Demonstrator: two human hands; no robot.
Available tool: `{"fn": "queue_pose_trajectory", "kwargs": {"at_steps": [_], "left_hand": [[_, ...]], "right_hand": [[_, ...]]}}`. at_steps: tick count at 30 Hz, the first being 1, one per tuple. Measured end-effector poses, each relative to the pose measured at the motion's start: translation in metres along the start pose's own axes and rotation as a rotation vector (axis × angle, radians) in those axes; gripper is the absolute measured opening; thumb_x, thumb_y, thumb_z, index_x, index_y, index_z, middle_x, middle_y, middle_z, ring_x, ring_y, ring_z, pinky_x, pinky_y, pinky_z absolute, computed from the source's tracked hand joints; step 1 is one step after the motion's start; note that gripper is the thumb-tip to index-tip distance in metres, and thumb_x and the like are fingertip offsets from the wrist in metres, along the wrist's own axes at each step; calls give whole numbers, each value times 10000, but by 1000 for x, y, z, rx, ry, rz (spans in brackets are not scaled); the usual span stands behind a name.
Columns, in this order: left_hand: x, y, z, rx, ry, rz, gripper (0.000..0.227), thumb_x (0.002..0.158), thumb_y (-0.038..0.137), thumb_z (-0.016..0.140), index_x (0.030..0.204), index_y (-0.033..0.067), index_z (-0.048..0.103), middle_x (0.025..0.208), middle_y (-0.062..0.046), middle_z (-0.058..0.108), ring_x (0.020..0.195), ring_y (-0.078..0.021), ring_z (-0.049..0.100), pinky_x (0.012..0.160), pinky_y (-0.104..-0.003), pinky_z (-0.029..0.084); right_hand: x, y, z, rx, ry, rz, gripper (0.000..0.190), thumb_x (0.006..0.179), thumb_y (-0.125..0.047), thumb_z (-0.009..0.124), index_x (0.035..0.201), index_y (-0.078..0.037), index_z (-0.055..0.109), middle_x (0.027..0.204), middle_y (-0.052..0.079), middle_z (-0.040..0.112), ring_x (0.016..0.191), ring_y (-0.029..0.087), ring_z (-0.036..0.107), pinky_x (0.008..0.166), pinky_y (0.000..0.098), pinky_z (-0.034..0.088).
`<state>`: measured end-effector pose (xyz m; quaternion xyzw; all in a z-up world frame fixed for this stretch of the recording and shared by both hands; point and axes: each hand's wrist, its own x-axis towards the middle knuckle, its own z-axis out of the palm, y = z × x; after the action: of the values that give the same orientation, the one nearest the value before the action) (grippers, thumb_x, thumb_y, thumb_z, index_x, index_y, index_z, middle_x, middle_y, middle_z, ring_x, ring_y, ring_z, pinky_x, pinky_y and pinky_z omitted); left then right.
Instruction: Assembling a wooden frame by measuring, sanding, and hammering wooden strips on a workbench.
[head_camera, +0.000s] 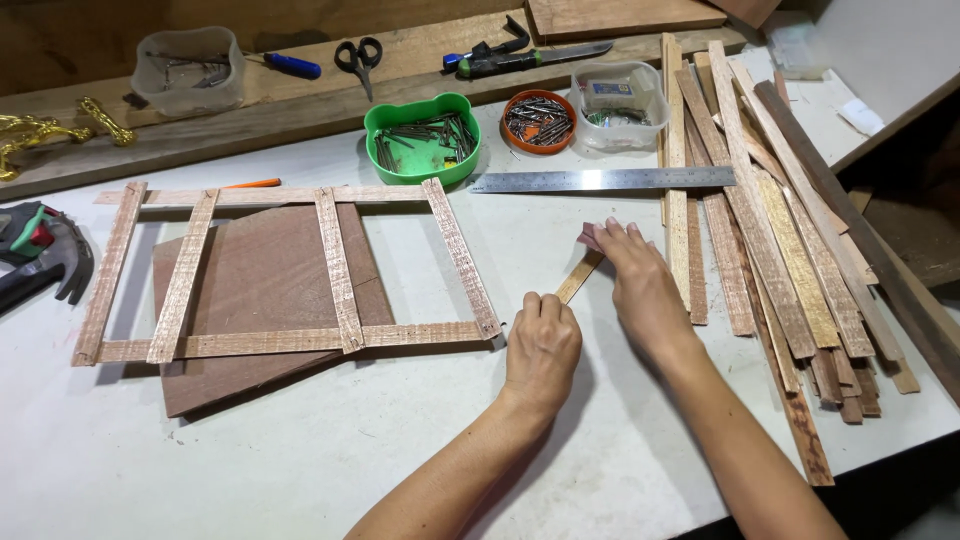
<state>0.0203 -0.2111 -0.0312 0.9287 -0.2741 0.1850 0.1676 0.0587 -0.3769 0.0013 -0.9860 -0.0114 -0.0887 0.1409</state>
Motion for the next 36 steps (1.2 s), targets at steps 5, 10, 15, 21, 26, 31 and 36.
{"fn": "queue_pose_trajectory", "kwargs": {"at_steps": [5,10,15,21,26,31,36], "left_hand": [[0,0,1,-72,93,-17,211,688,-95,713,899,-82,713,909,-173,659,877,-253,600,702,-323,560],[-1,-3,0,-76,164,-7,282,704,-94,710,986,-106,719,929,-185,663,876,-251,597,704,-313,562],[1,-2,-3,-81,34,-24,186,657,-139,695,832,-74,696,864,-165,633,876,-257,590,692,-318,565],[0,-3,3,-66,43,-13,150,677,-145,705,813,-83,694,837,-161,619,836,-234,577,649,-310,556],[2,-3,3,-59,34,-22,126,702,-140,694,812,-79,702,833,-160,626,833,-230,581,636,-305,556],[1,-2,-2,-93,116,-25,183,697,-120,687,875,-86,710,859,-167,633,847,-260,588,663,-320,567],[4,-3,-12,-95,140,-15,256,660,-112,684,915,-108,702,964,-201,637,859,-267,581,698,-327,563]], "right_hand": [[-50,-34,4,100,-62,-127,598,943,87,438,1506,-112,476,1580,129,434,1472,333,346,1181,501,241],[-51,-32,10,78,-180,-178,621,928,-7,530,1529,-71,388,1585,152,371,1480,350,293,1212,538,205],[-27,-3,24,-43,-83,-194,779,819,211,373,1540,-82,406,1609,160,379,1502,351,316,1251,514,229],[13,23,20,-68,-23,-54,730,853,209,373,1535,-46,425,1587,186,406,1483,371,334,1237,513,241],[-14,-5,11,-50,-27,-32,748,864,237,331,1526,-94,434,1603,143,400,1495,331,341,1232,480,225],[-50,-34,15,35,-88,-163,606,943,97,445,1513,-110,441,1586,158,394,1463,357,336,1224,518,222],[-36,-19,20,34,-51,-196,697,864,161,442,1517,-85,442,1579,172,407,1477,361,337,1232,510,248]]}}
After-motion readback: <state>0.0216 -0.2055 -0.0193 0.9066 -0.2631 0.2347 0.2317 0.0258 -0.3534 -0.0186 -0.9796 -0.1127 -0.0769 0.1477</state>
